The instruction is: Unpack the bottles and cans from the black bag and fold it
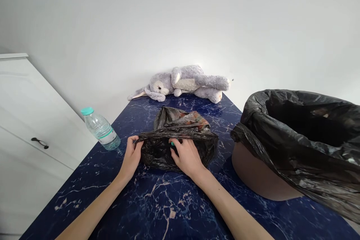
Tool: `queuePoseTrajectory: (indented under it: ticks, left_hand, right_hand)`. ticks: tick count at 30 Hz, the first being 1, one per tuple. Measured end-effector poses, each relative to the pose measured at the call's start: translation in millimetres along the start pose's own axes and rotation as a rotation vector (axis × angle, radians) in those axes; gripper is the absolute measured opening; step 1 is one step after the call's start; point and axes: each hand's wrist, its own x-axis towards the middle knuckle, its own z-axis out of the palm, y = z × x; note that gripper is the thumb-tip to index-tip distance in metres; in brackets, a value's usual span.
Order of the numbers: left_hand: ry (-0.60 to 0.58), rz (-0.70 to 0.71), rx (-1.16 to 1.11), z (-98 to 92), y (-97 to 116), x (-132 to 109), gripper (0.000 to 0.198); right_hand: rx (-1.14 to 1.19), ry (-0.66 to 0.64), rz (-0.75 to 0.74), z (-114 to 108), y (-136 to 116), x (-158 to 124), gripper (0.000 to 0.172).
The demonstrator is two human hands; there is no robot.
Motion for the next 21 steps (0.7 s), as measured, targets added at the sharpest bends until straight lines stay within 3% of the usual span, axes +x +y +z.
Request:
queuePoseTrajectory:
  ticks: [8, 16, 21]
  left_hand:
    - [-0.032, 0.006, 0.021, -0.5, 1, -3, 0.024]
    - [-0.028, 0.042, 0.027, 0.0, -4, -2, 0.022]
    - [-0.023, 0.042, 0.044, 1.7, -10, -1, 0.021]
  right_hand:
    - [0.022, 0.167, 0.034, -15, -7, 6, 0.021]
    - [0.014, 0.504, -0.158, -36, -12, 7, 0.022]
    - [0.216, 0.609, 0.023, -43, -10, 11, 0.024]
